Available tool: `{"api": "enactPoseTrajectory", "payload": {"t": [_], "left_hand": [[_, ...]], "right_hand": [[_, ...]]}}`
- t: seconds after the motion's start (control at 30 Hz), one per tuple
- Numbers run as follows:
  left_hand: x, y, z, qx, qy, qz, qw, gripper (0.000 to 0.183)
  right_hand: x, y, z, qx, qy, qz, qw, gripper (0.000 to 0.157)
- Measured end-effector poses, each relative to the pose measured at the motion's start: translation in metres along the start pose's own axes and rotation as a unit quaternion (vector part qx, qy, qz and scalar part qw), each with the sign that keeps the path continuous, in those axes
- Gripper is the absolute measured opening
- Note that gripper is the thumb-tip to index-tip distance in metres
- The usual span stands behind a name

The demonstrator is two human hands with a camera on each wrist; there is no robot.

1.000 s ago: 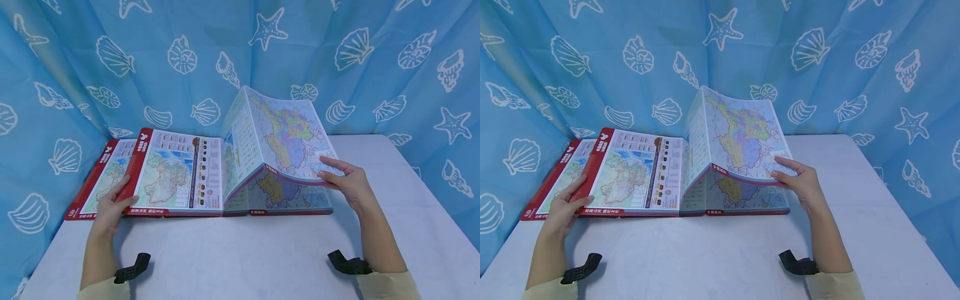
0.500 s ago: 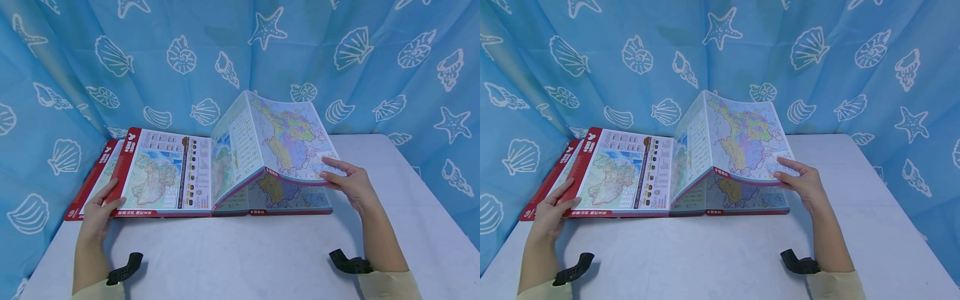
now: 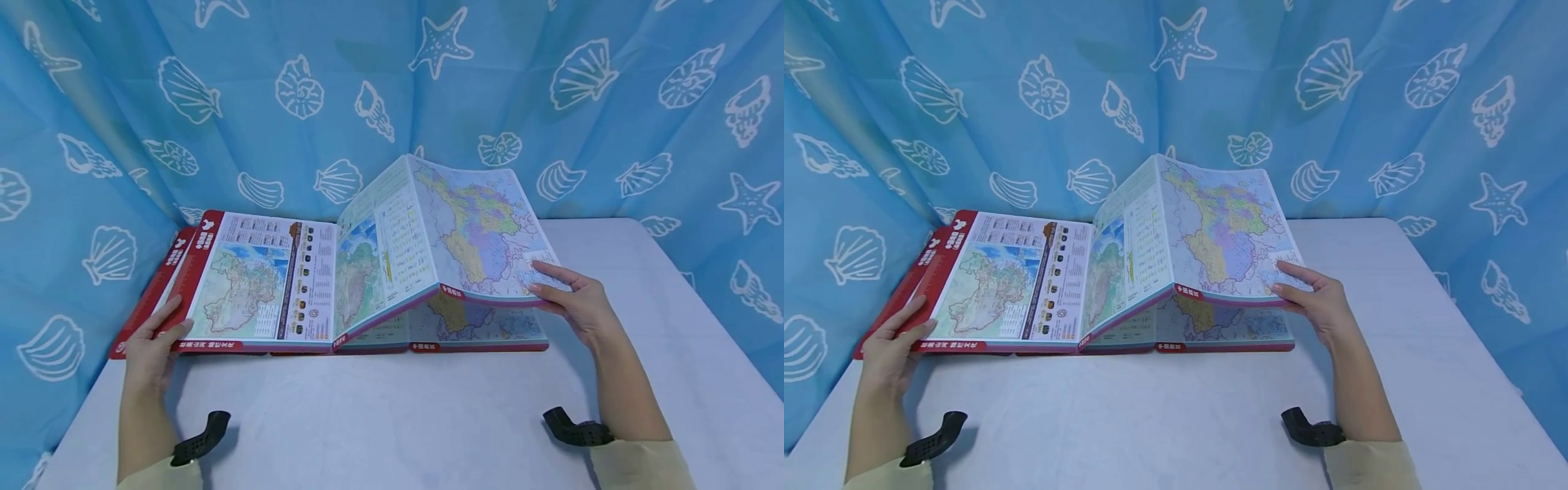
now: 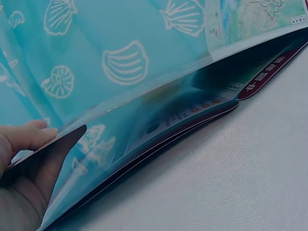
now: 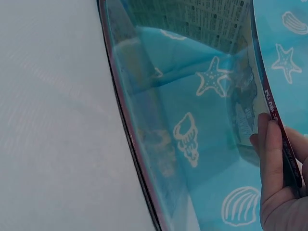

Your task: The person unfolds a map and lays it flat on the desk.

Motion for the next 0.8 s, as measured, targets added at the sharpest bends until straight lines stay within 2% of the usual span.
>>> {"api": "enactPoseTrajectory", "payload": {"t": [0.23, 0.3, 0.57, 0.8], "left_hand": [[-0.004, 0.001, 0.001, 0.005, -0.048, -0.006, 0.9988, 0.056], [-0.005, 0.001, 0.001, 0.009, -0.061, -0.018, 0.9979, 0.055], [-0.01, -0.001, 0.0, 0.005, -0.115, -0.051, 0.9921, 0.054], [-0.018, 0.0, 0.003, 0.015, -0.157, -0.115, 0.9807, 0.051]], "right_hand": [[-0.007, -0.007, 0.004, -0.009, 0.033, 0.064, 0.997, 0.032], [-0.007, -0.009, 0.005, -0.016, 0.043, 0.068, 0.997, 0.031], [-0.008, -0.016, 0.009, -0.041, 0.065, 0.044, 0.996, 0.036], [-0.006, -0.027, 0.015, -0.023, 0.084, -0.032, 0.996, 0.042]]}}
Point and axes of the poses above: each hand's wrist, its own z-axis towards the middle knuckle, its own x-axis out of the palm, y = z × x, the point moved 3 cm from there along z, towards the middle knuckle, and after that the axes turned 5 degrees about -z, right-handed, at the moved point
